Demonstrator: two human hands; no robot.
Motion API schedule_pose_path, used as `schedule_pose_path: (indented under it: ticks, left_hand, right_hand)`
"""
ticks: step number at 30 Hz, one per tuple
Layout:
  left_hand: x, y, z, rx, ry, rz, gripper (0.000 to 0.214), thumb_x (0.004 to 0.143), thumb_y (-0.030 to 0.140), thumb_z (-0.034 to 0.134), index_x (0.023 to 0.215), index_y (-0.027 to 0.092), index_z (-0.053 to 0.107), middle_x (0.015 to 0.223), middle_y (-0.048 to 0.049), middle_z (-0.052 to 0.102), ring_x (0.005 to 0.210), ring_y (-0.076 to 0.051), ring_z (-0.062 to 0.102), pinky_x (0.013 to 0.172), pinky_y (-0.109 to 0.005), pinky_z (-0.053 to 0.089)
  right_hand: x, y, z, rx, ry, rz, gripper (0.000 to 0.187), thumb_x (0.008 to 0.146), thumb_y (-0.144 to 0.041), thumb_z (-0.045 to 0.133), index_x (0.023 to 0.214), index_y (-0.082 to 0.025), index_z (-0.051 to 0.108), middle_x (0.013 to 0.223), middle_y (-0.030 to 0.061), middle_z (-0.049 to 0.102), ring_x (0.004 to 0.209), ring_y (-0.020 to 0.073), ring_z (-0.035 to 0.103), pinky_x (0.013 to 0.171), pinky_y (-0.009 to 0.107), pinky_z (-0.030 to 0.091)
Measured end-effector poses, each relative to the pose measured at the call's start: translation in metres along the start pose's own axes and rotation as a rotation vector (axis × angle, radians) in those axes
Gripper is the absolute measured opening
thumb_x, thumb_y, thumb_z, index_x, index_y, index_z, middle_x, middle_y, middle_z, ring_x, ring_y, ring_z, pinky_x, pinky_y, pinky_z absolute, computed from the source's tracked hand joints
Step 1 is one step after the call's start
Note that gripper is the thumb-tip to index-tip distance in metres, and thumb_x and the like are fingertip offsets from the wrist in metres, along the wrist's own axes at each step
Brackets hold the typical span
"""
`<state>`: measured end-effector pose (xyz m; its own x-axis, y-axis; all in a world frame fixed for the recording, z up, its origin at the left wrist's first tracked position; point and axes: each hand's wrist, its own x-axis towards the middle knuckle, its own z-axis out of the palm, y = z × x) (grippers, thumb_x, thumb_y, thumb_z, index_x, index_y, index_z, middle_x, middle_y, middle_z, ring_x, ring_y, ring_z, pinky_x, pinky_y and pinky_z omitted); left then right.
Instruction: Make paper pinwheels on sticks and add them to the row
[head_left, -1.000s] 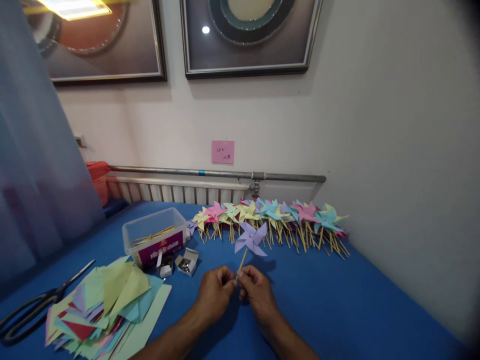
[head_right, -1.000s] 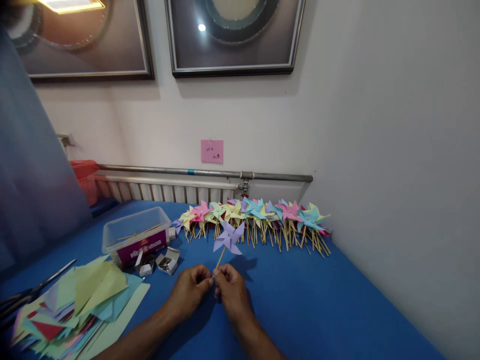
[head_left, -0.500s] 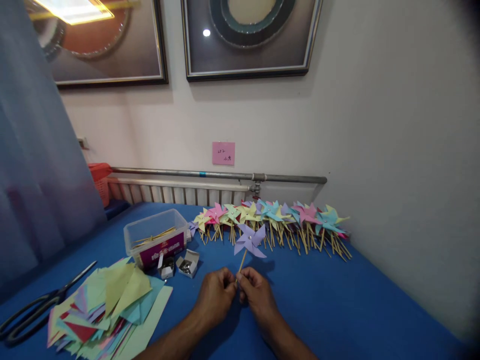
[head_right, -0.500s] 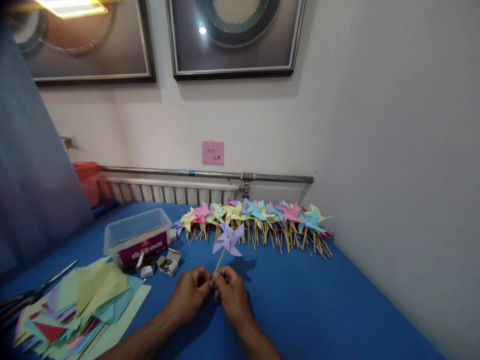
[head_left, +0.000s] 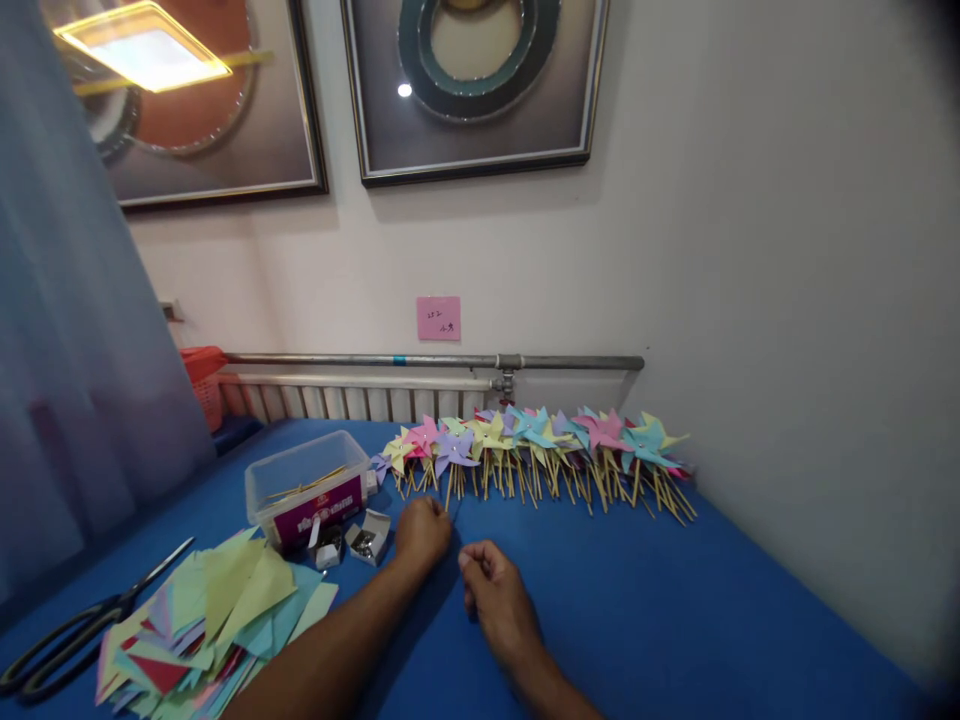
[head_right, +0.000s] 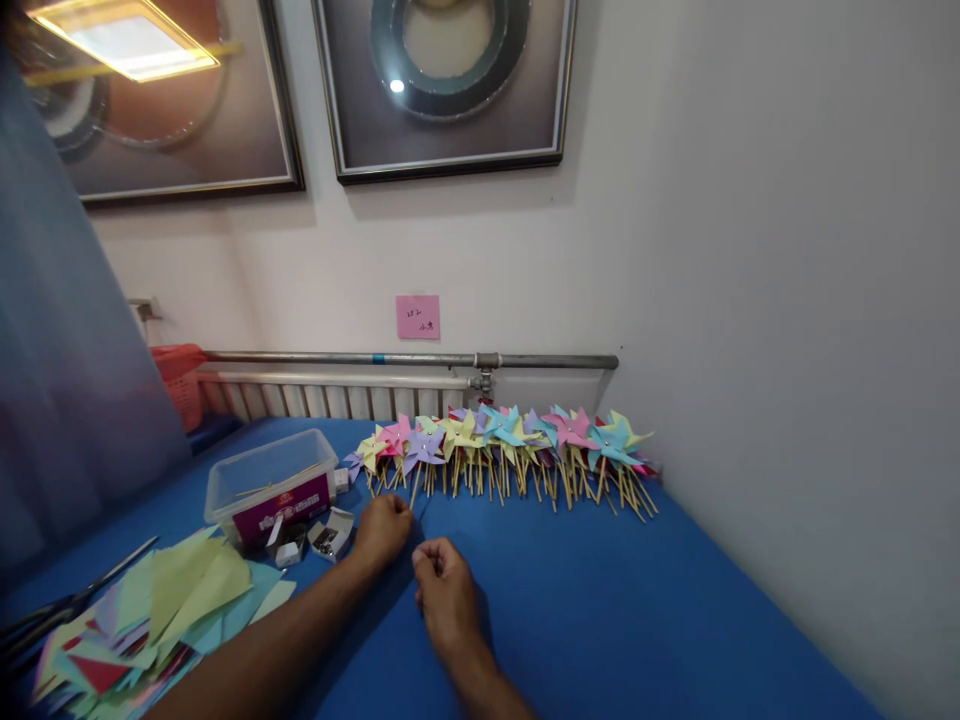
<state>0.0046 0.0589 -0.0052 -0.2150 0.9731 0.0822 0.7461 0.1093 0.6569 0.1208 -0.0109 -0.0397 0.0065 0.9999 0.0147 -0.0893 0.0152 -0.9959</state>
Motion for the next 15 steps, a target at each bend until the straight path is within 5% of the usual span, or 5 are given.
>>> schedule_pose_path:
  ticks: [7, 15]
  left_hand:
    - [0.033, 0.027, 0.017, 0.144, 0.142, -0.088, 0.027, 0.092, 0.021, 0.050, 0.102, 0.015, 0.074, 0.106, -0.0177, 0.075, 0.102, -0.029, 0.069, 0.079, -0.033, 0.046]
    - [0.044, 0.021, 0.019, 0.216, 0.178, -0.099, 0.032, 0.094, 0.020, 0.045, 0.109, 0.012, 0.073, 0.106, -0.0210, 0.074, 0.101, -0.029, 0.070, 0.083, -0.035, 0.049]
  right_hand:
    - [0.000, 0.000, 0.000, -0.010, -0.010, -0.002, 0.024, 0.078, -0.047, 0.063, 0.075, -0.024, 0.055, 0.051, -0.0069, 0.047, 0.042, 0.0108, 0.040, 0.043, 0.024, 0.030]
    - [0.000, 0.000, 0.001, -0.017, -0.010, 0.008, 0.025, 0.076, -0.048, 0.063, 0.073, -0.024, 0.055, 0.054, -0.0075, 0.045, 0.043, 0.0106, 0.042, 0.042, 0.023, 0.031]
